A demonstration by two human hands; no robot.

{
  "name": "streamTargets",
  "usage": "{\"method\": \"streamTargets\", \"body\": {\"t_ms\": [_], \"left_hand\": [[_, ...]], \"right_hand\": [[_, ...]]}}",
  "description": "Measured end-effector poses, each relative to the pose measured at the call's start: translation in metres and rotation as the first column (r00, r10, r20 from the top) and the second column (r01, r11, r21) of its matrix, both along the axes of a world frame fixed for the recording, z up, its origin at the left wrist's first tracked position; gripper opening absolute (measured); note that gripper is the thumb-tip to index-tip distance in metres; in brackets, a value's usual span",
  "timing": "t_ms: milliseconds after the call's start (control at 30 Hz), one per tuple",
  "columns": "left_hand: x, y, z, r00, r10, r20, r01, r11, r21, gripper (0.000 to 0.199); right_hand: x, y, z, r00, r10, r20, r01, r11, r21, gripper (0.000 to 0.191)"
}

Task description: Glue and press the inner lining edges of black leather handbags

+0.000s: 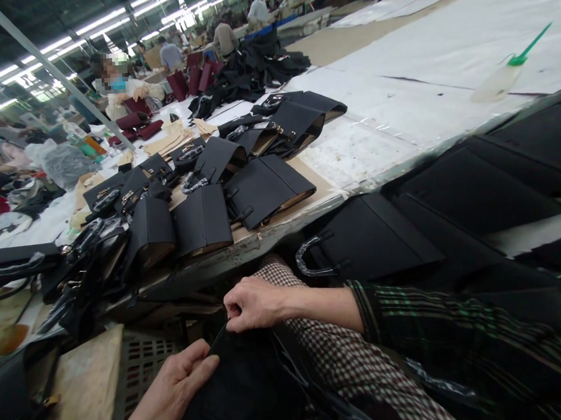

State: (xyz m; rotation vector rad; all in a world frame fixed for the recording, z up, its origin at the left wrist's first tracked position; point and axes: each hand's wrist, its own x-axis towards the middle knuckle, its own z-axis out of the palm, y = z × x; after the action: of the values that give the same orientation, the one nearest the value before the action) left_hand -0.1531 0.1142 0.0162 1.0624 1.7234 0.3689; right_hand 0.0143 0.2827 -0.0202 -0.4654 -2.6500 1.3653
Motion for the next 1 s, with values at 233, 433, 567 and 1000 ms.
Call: {"method": "streamTargets", "body": {"t_ms": [233, 433, 567, 1000], "left_hand": [[-0.022, -0.010, 0.004, 0.994, -0.057, 0.094, 0.066, 0.993, -0.095, 0.037], [-0.013, -0.024, -0.003, 0.973, -0.092, -0.211, 0.111, 0.991, 0.080, 0.040], [-0.010, -0.029, -0.005, 0.955, -0.010, -0.295, 0.060, 0.985, 0.160, 0.044], [-0.002, -0.054, 0.005, 0.929, 0.234, -0.285, -0.174, 0.960, 0.221, 0.032]], "right_hand": [[0.003, -0.002, 0.003, 0.999, -0.035, 0.027, 0.035, 0.999, 0.005, 0.015], [0.004, 0.002, 0.001, 1.000, -0.012, 0.014, 0.013, 0.999, -0.039, 0.023], [-0.001, 0.003, -0.002, 0.994, 0.106, 0.015, -0.105, 0.994, -0.026, 0.022], [-0.005, 0.008, -0.006, 0.997, 0.064, 0.044, -0.064, 0.998, -0.007, 0.024]]}}
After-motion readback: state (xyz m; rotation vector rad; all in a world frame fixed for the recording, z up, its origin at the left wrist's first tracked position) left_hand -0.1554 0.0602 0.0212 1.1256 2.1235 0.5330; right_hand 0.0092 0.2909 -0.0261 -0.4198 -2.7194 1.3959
